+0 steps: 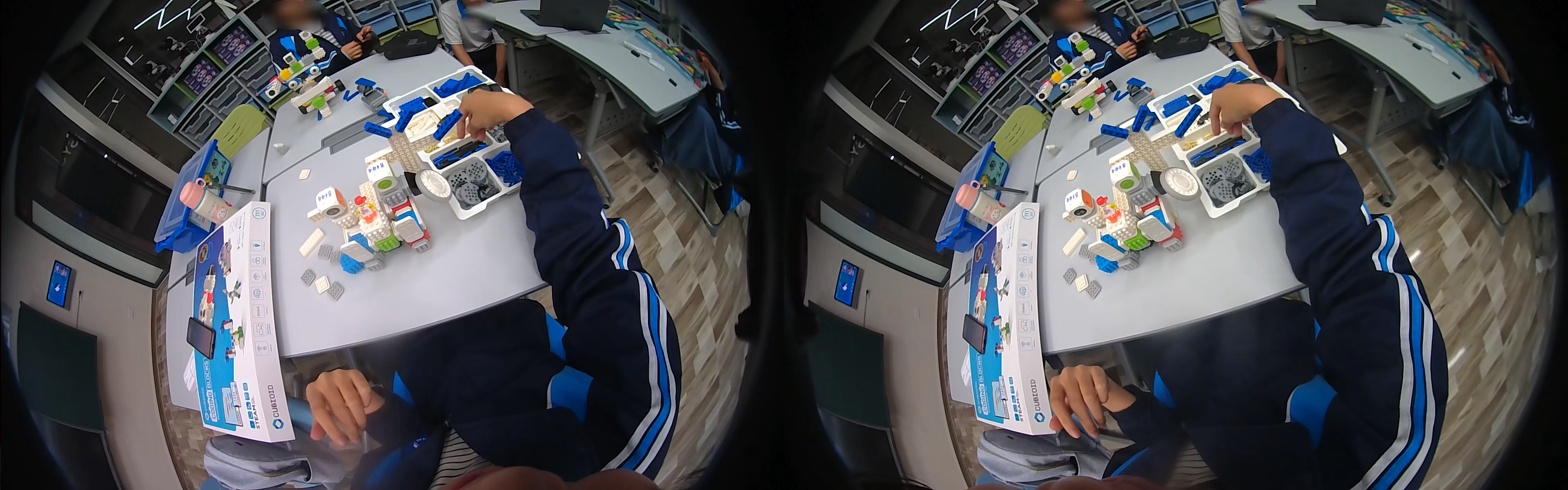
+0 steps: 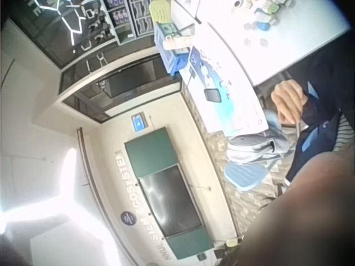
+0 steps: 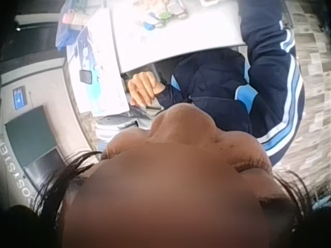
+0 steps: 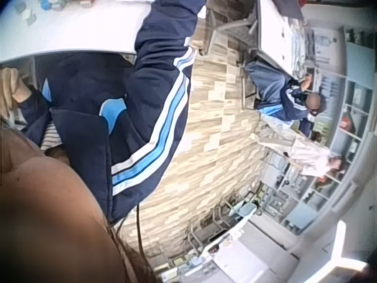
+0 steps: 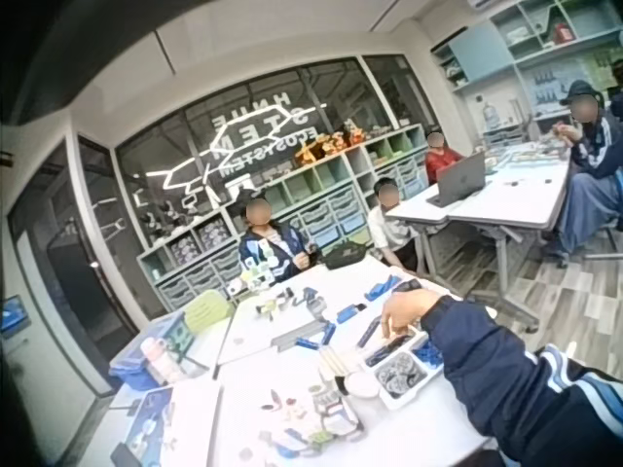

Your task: The person assembles a small structure using interlocking building blocks. They pick up individual pieces from a tray and the table, connect them to a growing model, and occasionally adjust the position of the structure. The person also reaches under the table briefly before returning to the assembly.

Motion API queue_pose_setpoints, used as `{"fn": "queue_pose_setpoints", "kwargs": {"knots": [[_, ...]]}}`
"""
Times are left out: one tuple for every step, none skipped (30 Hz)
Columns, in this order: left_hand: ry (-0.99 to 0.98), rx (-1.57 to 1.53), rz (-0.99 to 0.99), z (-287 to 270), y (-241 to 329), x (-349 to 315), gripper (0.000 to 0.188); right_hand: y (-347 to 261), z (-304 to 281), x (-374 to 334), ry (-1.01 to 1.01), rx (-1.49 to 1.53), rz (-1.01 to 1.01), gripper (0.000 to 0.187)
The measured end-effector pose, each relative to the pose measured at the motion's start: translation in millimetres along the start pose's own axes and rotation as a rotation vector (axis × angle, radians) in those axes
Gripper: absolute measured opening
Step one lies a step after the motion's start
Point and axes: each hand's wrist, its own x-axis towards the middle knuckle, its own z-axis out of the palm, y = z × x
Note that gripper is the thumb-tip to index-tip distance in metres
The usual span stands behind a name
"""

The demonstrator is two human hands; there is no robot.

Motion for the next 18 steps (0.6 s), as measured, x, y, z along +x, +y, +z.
{"fn": "queue_pose_setpoints", "kwargs": {"knots": [[-0.001, -0.002, -0.003, -1, -1, 0, 0.033, -6, 6, 2, -0.001, 0.002, 0.042, 0.031], [-0.001, -0.001, -0.001, -1, -1, 1, 0.033, -10, 10, 4, -0.034, 0.016, 0.051, 0.031], [0.000, 0.000, -0.009, -1, 0, 1, 0.033, -13, 16, 6, -0.068, 0.032, 0.060, 0.030], [0.002, 0.003, -0.013, -1, 1, 1, 0.033, -16, 20, 7, -0.104, 0.059, 0.070, 0.030], [0.003, 0.009, -0.010, -1, 2, 1, 0.033, -16, 22, 8, -0.062, 0.085, 0.056, 0.026], [0.005, 0.011, -0.013, -1, 3, 0, 0.033, -16, 24, 9, -0.006, 0.040, 0.068, 0.024], [0.005, 0.016, -0.009, 0, 4, 0, 0.033, -15, 26, 11, 0.050, -0.002, 0.090, 0.022], [0.006, 0.024, 0.003, 0, 5, 0, 0.033, -15, 28, 12, 0.107, -0.018, 0.133, 0.021], [0.007, 0.018, 0.001, 1, 5, -1, 0.033, -14, 30, 13, 0.096, -0.103, 0.117, 0.020], [0.009, 0.017, 0.007, 1, 5, -1, 0.033, -13, 32, 15, 0.086, -0.161, 0.121, 0.020], [0.012, 0.019, 0.019, 1, 4, -1, 0.033, -11, 34, 16, 0.071, -0.208, 0.146, 0.021], [0.016, 0.010, 0.016, 1, 4, -1, 0.033, -10, 35, 18, 0.093, -0.213, 0.115, 0.021], [0.021, 0.005, 0.020, 1, 3, -2, 0.033, -8, 37, 19, 0.109, -0.206, 0.104, 0.021], [0.023, 0.002, 0.031, 0, 1, -2, 0.033, -5, 37, 19, 0.126, -0.188, 0.096, 0.022], [0.018, -0.007, 0.017, -1, 1, -2, 0.033, -3, 38, 20, 0.167, -0.253, 0.048, 0.021], [0.011, -0.013, 0.009, -2, 1, -2, 0.033, -2, 40, 21, 0.208, -0.304, 0.001, 0.021], [0.008, -0.019, 0.008, -4, 1, -2, 0.032, 0, 41, 22, 0.241, -0.347, -0.030, 0.021], [0.004, -0.015, -0.009, -4, 1, -2, 0.032, 1, 41, 23, 0.256, -0.375, -0.075, 0.020]]}}
